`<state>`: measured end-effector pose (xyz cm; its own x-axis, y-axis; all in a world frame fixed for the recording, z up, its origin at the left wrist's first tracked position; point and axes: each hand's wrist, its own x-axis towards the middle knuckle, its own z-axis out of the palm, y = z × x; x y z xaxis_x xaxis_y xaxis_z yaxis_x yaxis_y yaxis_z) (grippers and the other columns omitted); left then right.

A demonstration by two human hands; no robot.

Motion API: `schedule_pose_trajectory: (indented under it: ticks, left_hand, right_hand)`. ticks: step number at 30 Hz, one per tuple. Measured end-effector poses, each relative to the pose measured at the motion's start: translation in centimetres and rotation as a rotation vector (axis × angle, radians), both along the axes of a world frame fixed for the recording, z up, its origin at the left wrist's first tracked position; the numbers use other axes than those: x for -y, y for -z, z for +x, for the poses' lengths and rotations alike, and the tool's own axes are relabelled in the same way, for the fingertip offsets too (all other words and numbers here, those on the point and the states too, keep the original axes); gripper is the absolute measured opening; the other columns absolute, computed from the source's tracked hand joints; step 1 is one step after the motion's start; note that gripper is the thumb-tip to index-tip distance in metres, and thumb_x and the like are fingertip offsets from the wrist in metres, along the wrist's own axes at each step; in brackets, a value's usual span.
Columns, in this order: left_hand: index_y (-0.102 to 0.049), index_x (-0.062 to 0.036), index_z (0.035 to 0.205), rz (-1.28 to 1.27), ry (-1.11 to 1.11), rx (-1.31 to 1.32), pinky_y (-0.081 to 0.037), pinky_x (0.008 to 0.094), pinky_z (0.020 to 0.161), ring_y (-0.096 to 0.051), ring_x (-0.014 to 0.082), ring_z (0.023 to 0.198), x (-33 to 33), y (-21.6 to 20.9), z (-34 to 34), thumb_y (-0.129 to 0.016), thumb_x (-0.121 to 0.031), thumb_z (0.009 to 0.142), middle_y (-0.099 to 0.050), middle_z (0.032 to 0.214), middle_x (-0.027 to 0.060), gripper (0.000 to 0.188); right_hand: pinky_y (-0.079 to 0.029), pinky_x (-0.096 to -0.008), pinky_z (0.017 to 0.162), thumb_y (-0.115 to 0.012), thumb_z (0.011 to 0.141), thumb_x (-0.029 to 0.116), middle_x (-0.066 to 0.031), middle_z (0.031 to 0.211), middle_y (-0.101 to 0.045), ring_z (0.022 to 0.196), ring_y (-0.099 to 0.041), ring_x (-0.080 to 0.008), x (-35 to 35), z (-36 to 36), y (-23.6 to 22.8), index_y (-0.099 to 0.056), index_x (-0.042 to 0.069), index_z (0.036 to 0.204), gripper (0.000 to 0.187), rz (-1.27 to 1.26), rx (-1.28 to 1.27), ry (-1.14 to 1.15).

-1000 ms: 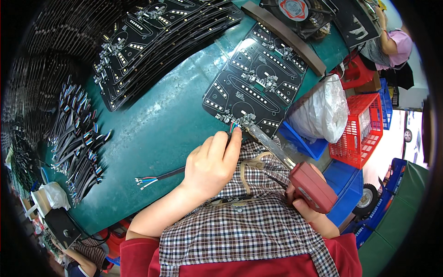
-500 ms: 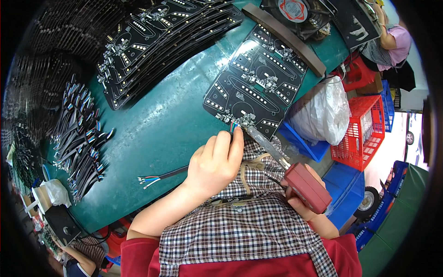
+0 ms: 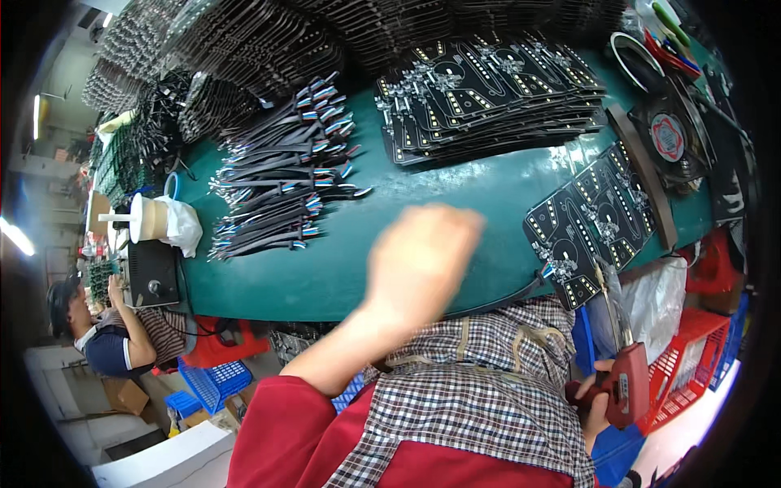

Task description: The person solders electrical wires onto an LED lighting circuit board using a soldering gun.

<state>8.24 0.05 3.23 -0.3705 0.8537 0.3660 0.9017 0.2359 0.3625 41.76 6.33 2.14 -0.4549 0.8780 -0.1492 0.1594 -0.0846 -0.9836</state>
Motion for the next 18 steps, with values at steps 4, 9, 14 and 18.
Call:
schedule_pose_trajectory:
  ticks: [4, 9, 14, 18]
  left_hand:
    - [-0.062, -0.0073, 0.095, -0.179, -0.284, -0.231, -0.041, 0.0367, 0.078, -0.052, 0.0247, 0.089, 3.8, -0.5, -5.8, -0.067, -0.009, 0.072, -0.055, 0.093, 0.0058, 0.023]
    - [-0.061, -0.0036, 0.092, -0.088, -0.281, -0.231, -0.041, 0.0370, 0.076, -0.053, 0.0278, 0.086, 3.7, 0.7, -7.4, -0.065, -0.001, 0.072, -0.056, 0.089, 0.0091, 0.021]
    - [-0.061, -0.0013, 0.088, -0.140, -0.125, -0.371, -0.041, 0.0380, 0.076, -0.054, 0.0291, 0.084, 4.4, -0.5, -8.8, -0.065, -0.001, 0.073, -0.058, 0.087, 0.0108, 0.016]
    - [-0.058, 0.0018, 0.085, 0.126, -0.031, -0.208, -0.047, 0.0348, 0.070, -0.058, 0.0287, 0.079, 2.2, -1.6, -7.0, -0.062, 0.008, 0.074, -0.059, 0.087, 0.0131, 0.014]
  right_hand:
    - [-0.038, -0.0268, 0.054, -0.060, 0.085, 0.043, -0.0095, 0.107, -0.052, 0.059, -0.052, -0.0130, -0.5, -0.4, 0.4, -0.045, -0.005, 0.114, 0.058, 0.007, -0.022, 0.046]
    - [-0.038, -0.0267, 0.054, -0.061, 0.084, 0.042, -0.0107, 0.109, -0.052, 0.060, -0.052, -0.0132, -0.8, -0.3, 0.6, -0.045, -0.004, 0.116, 0.059, 0.013, -0.057, 0.012]
    - [-0.041, -0.0256, 0.051, -0.067, 0.081, 0.042, -0.0138, 0.109, -0.055, 0.060, -0.053, -0.0139, -1.5, 0.2, 0.9, -0.043, 0.000, 0.122, 0.064, -0.098, -0.105, 0.016]
    - [-0.042, -0.0251, 0.049, -0.069, 0.080, 0.038, -0.0150, 0.108, -0.055, 0.058, -0.053, -0.0157, -2.1, 0.6, 1.0, -0.024, 0.002, 0.133, 0.078, -0.152, -0.135, 0.031]
